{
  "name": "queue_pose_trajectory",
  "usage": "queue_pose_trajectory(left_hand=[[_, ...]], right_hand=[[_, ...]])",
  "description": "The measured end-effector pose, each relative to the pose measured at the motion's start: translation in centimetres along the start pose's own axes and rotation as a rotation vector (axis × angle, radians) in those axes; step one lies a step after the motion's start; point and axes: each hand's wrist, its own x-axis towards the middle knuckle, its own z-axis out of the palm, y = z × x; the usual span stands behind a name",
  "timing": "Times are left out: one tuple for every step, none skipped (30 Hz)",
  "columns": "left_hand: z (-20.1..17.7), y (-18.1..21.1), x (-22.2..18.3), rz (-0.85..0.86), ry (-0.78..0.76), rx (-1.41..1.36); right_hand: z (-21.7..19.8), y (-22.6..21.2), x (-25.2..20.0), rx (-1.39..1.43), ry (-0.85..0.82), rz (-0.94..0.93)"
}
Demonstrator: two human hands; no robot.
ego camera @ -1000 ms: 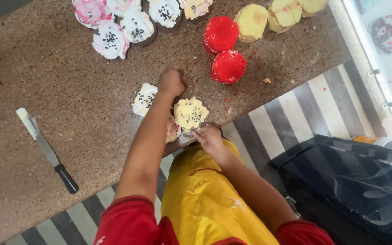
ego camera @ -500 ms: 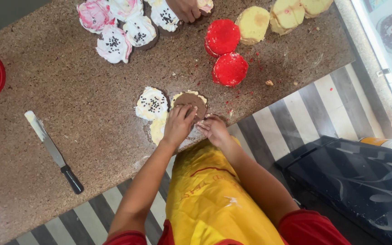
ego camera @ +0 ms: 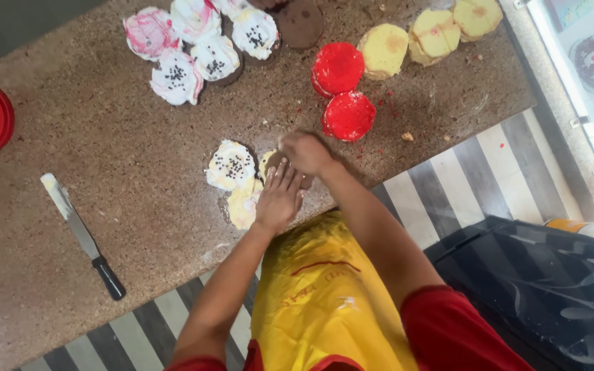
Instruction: Decorating and assembling small pastries with cream, jam, and toppings.
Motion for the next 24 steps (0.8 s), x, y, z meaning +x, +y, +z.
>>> queue_pose_trajectory(left_hand=[[0.0,0.2,0.1,-0.07,-0.06,-0.016],[0.0,0.2,0.1,-0.136,-0.126,-0.031],[0.0,-0.1,0.3,-0.129,-0.127,-0.025],[0.3,0.1,0.3,-0.122,-0.054,-0.035],[0.5,0.1,0.3,-0.116,0.018,-0.045],[0.9,0.2,0.4,-0.116,0.018,-0.049],[1.2,0.2,0.4,-0.143,0.027,-0.054],[1.6,0.3,0.7,-0.169,0.039,-0.057],[1.4,0.4,1.1,-0.167,0.041,-0.06],[1.2,0.7,1.3,-0.179,0.031,-0.057],[1.1,1.0,1.5,-0.191,0.021,-0.054],[0.7,0.4,2.5,-0.189,0.023,-0.054],[0.3,-0.1,3.4,-0.205,0.135,0.013],[0.0,-0.5,3.9,-0.222,0.238,0.079],[-0.8,-1.5,5.2,-0.221,0.232,0.079],[-1.3,-2.3,6.1,-0.485,0.096,-0.208],[-2.0,-3.2,7.1,-0.742,-0.051,-0.496],[-4.4,-3.1,7.5,-0.739,-0.035,-0.493],[-6.8,-3.0,7.9,-0.761,-0.192,-0.478],[-8.9,-2.6,7.2,-0.792,-0.373,-0.461],[-9.0,-2.4,6.4,-0.799,-0.381,-0.456],[-9.0,-2.0,5.6,-0.519,-0.166,-0.334],[-8.9,-1.6,4.8,-0.233,0.044,-0.216],[-6.6,-1.7,4.7,-0.226,0.036,-0.222]], right_hand=[[0.7,1.1,0.2,-0.096,-0.051,-0.058],[1.6,2.2,0.3,-0.191,-0.099,-0.111],[1.3,2.1,-0.8,-0.189,-0.09,-0.11],[0.9,2.1,-2.2,-0.155,-0.001,-0.114],[0.6,2.2,-3.5,-0.12,0.088,-0.118],[0.9,1.5,-5.4,-0.123,0.086,-0.116],[1.3,0.9,-7.3,-0.101,0.193,-0.005],[1.5,0.3,-9.0,-0.081,0.302,0.104],[2.9,0.5,-10.2,-0.085,0.302,0.104],[4.4,0.6,-11.6,0.005,0.361,0.244],[5.8,0.7,-13.1,0.095,0.418,0.385],[8.4,2.8,-13.3,0.094,0.42,0.382],[10.9,4.8,-13.5,0.481,0.517,0.585],[13.7,6.6,-14.2,0.877,0.606,0.789],[12.4,6.8,-11.9,0.88,0.608,0.794],[11.1,7.0,-10.1,0.5,0.599,0.626],[9.8,7.2,-8.3,0.126,0.573,0.45],[7.6,8.1,-4.6,0.127,0.575,0.434],[5.2,8.8,-0.8,-0.002,0.399,0.24],[3.8,9.2,1.4,-0.119,0.214,0.069],[3.1,9.3,3.5,-0.11,0.21,0.074],[2.3,9.4,5.0,-0.202,-0.06,0.048],[1.6,9.7,6.5,-0.288,-0.333,0.018],[0.8,8.7,6.2,-0.287,-0.33,0.03]])
